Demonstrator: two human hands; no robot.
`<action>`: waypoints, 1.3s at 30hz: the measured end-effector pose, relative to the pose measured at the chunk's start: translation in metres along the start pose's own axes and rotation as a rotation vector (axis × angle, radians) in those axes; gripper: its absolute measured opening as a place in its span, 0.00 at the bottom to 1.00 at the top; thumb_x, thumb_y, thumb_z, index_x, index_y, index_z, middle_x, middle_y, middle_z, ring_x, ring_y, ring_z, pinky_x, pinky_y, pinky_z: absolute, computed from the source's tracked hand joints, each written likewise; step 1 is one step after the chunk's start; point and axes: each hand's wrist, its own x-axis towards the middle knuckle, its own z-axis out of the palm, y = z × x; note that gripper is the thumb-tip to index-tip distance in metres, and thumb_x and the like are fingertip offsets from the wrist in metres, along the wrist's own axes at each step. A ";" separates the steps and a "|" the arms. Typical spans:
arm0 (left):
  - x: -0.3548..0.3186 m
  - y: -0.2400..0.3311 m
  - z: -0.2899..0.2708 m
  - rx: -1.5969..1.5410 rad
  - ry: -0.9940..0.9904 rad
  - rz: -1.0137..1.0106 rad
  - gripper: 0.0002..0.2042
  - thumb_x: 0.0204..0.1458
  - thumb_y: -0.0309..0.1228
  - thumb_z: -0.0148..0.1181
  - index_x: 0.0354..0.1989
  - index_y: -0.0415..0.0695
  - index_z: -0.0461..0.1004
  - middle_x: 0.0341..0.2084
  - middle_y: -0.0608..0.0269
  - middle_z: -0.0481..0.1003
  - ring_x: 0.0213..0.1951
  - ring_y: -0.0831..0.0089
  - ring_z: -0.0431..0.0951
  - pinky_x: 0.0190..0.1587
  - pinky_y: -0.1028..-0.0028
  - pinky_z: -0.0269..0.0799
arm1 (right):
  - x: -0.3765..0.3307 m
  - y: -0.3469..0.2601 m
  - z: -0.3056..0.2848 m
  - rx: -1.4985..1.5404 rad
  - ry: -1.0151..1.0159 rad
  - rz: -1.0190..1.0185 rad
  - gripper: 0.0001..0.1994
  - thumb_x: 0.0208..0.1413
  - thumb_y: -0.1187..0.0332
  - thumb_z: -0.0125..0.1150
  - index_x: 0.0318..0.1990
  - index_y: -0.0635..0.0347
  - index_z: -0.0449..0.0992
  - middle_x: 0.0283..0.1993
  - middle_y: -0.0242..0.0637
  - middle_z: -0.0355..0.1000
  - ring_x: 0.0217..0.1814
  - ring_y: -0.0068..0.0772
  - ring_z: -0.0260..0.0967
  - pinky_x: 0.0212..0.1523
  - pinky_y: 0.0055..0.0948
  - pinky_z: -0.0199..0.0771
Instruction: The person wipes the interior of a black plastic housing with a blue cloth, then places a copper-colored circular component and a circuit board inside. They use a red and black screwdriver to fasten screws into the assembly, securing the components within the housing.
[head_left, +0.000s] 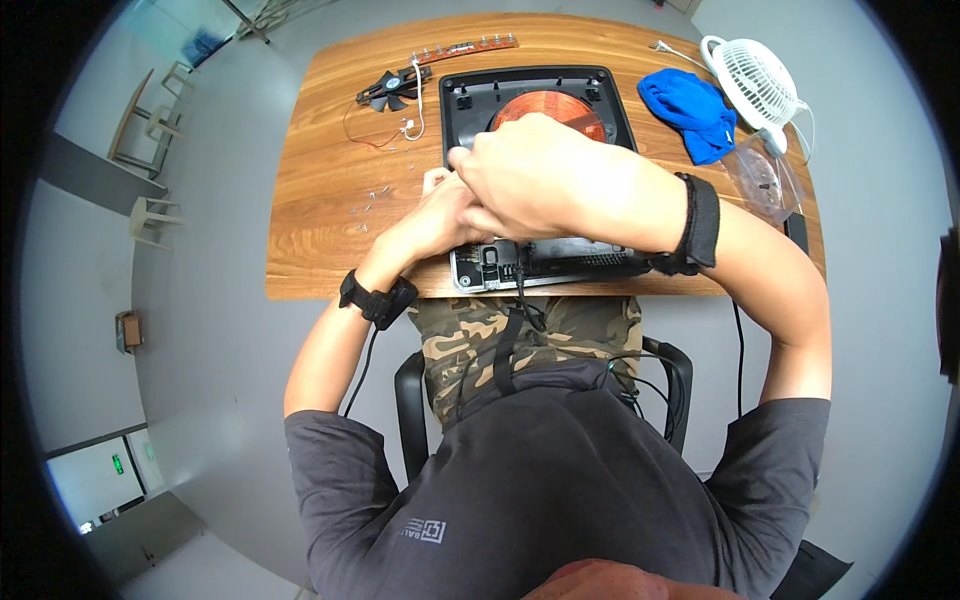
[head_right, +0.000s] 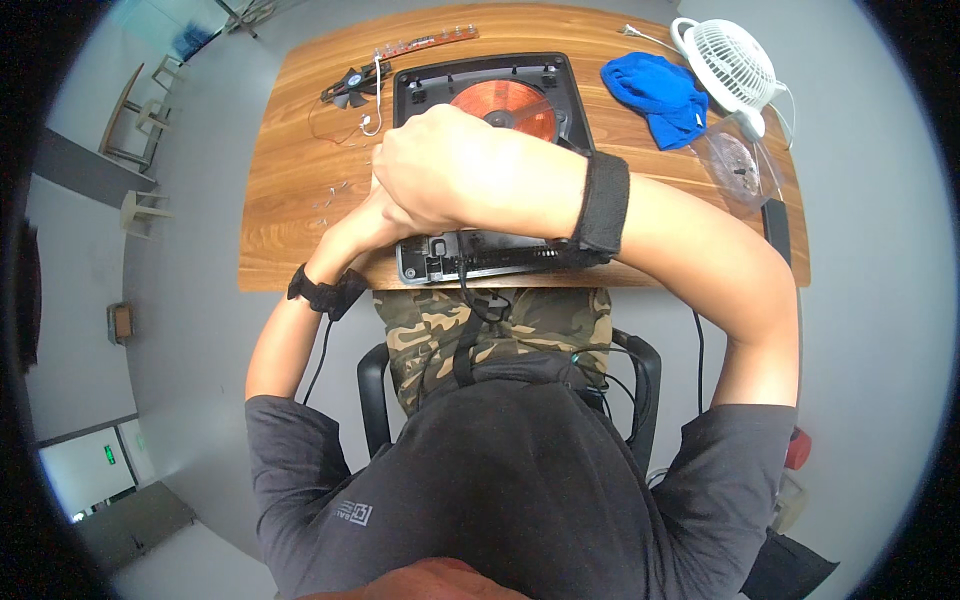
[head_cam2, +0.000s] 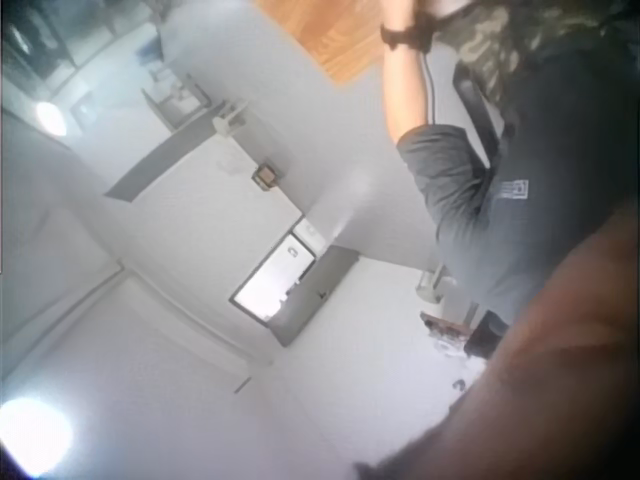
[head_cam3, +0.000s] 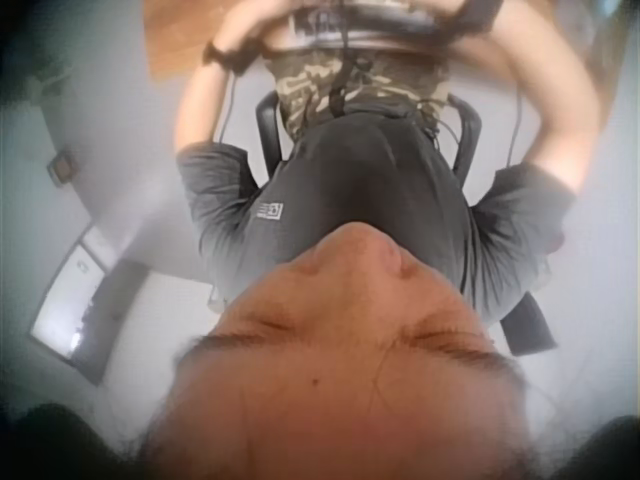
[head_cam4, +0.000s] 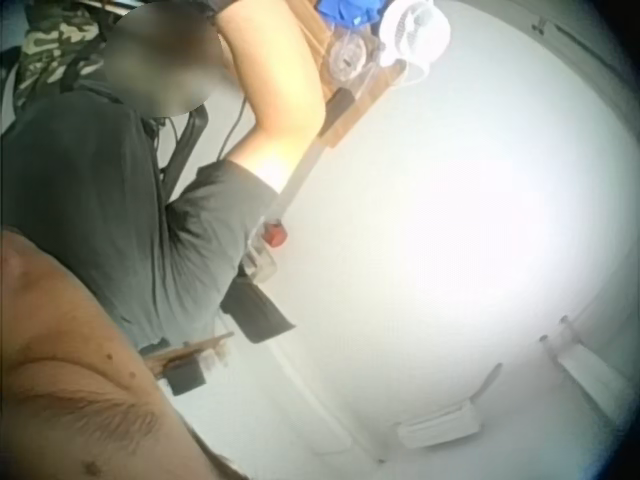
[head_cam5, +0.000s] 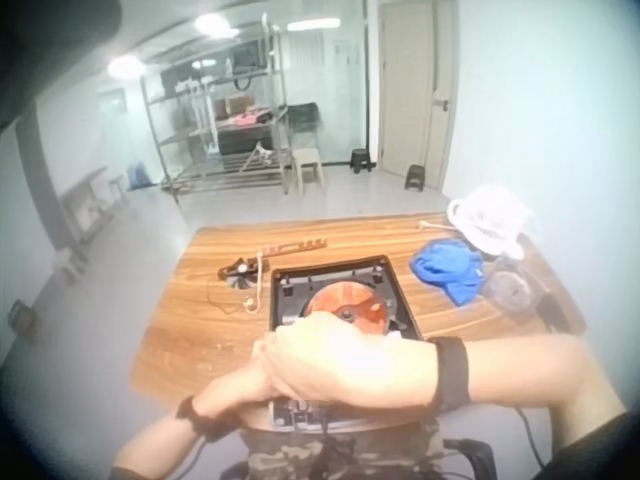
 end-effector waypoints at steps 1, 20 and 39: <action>-0.001 0.000 0.001 0.082 0.031 0.036 0.29 0.42 0.36 0.78 0.56 0.47 0.77 0.51 0.52 0.78 0.60 0.53 0.68 0.65 0.56 0.52 | -0.005 0.003 0.003 -0.019 0.117 -0.084 0.15 0.61 0.63 0.61 0.47 0.67 0.78 0.29 0.50 0.78 0.28 0.52 0.78 0.31 0.42 0.80; -0.006 0.010 0.000 0.366 0.077 0.097 0.28 0.42 0.36 0.77 0.55 0.48 0.78 0.51 0.53 0.78 0.60 0.57 0.69 0.64 0.58 0.53 | -0.011 0.003 -0.006 -0.012 0.008 -0.098 0.15 0.59 0.70 0.62 0.51 0.66 0.73 0.44 0.51 0.73 0.42 0.52 0.79 0.36 0.45 0.81; -0.007 -0.002 -0.001 0.268 0.016 0.080 0.32 0.42 0.35 0.76 0.59 0.45 0.72 0.58 0.53 0.70 0.62 0.57 0.67 0.66 0.57 0.53 | -0.010 0.003 -0.004 0.051 0.008 -0.117 0.16 0.55 0.68 0.68 0.47 0.71 0.75 0.42 0.55 0.78 0.41 0.54 0.81 0.40 0.45 0.82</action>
